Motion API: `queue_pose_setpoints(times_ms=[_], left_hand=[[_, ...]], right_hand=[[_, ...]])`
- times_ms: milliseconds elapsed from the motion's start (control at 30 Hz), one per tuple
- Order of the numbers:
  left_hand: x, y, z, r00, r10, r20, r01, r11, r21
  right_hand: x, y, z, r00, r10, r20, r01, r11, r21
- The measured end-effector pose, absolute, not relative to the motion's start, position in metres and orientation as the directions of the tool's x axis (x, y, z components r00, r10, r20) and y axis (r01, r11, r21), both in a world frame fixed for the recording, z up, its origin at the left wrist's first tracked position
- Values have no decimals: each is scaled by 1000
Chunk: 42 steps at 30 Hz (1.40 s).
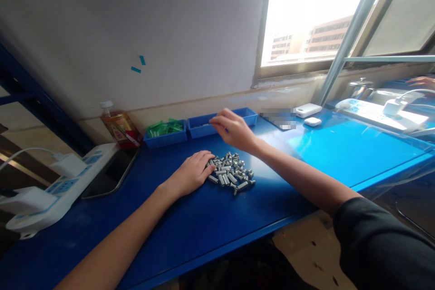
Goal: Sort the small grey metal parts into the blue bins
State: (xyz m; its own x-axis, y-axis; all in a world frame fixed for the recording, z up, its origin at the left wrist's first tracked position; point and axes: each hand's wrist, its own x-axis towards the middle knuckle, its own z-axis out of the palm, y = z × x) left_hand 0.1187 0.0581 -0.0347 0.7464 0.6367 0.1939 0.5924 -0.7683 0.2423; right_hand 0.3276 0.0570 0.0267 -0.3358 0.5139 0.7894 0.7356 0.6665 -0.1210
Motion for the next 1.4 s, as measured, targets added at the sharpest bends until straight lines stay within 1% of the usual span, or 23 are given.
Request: queue_pose_setpoints(times_ms=[33, 67, 100, 133, 167, 200, 233, 267, 300, 333, 367, 400, 433, 467, 500, 700, 833, 967, 1100, 1200, 1300, 1367, 1400], left_hand=[[118, 58, -36, 745, 637, 199, 589, -767, 254], [118, 59, -36, 744, 637, 202, 585, -767, 263], [118, 59, -36, 743, 636, 206, 582, -767, 268], [118, 59, -36, 745, 634, 207, 580, -769, 269], [118, 59, -35, 749, 631, 203, 578, -771, 266], [118, 59, -35, 752, 629, 196, 579, -773, 261], [118, 58, -34, 755, 629, 186, 582, -773, 254], [119, 58, -34, 756, 631, 176, 587, -772, 246], [119, 58, -34, 756, 633, 166, 593, -769, 238], [119, 58, -34, 755, 636, 160, 598, -768, 230], [119, 59, -34, 754, 637, 159, 602, -768, 220], [119, 59, -34, 755, 636, 160, 603, -769, 211], [119, 59, -34, 758, 632, 162, 602, -773, 203], [119, 59, -35, 759, 630, 164, 600, -775, 198], [119, 59, -35, 761, 628, 164, 599, -777, 195], [119, 60, -35, 766, 617, 180, 581, -784, 217], [119, 60, -36, 746, 633, 207, 581, -771, 261], [119, 58, -34, 758, 616, 212, 564, -784, 261], [120, 58, -32, 771, 602, 208, 553, -795, 250], [120, 58, -32, 771, 601, 209, 553, -796, 247], [120, 58, -32, 772, 598, 217, 550, -798, 245], [120, 59, -33, 773, 595, 220, 545, -801, 248], [120, 59, -33, 774, 593, 223, 542, -802, 250]], right_hand=[[333, 54, 42, -235, 383, 893, 739, 667, -92], [340, 54, 56, -145, 295, 944, 763, 641, -83], [346, 55, 67, -97, 253, 963, 791, 607, -80], [353, 59, 73, -57, 253, 966, 822, 560, -99], [360, 63, 76, -24, 296, 955, 860, 493, -131], [365, 67, 73, 4, 378, 926, 900, 402, -168], [368, 71, 66, 29, 487, 873, 935, 296, -196], [370, 72, 55, 45, 614, 788, 961, 190, -203], [369, 72, 42, 22, 737, 675, 974, 137, -181], [365, 70, 29, -67, 832, 551, 973, 177, -149], [360, 66, 15, -203, 887, 415, 952, 278, -128], [354, 62, 4, -339, 892, 299, 912, 390, -130], [347, 58, -5, -450, 865, 221, 862, 486, -147], [340, 54, -12, -520, 835, 179, 821, 546, -165], [334, 52, -17, -544, 822, 167, 803, 568, -179], [320, 55, -19, -488, 854, 182, 831, 518, -201], [325, 55, -18, -459, 865, 203, 863, 488, -130], [328, 55, -14, -464, 865, 191, 871, 484, -78], [329, 55, -12, -449, 879, 159, 879, 466, -95], [331, 58, -16, -443, 879, 174, 874, 467, -132], [333, 61, -16, -434, 864, 254, 854, 485, -191], [336, 59, -8, -397, 836, 378, 828, 504, -246], [337, 56, 1, -358, 806, 472, 809, 520, -275]])
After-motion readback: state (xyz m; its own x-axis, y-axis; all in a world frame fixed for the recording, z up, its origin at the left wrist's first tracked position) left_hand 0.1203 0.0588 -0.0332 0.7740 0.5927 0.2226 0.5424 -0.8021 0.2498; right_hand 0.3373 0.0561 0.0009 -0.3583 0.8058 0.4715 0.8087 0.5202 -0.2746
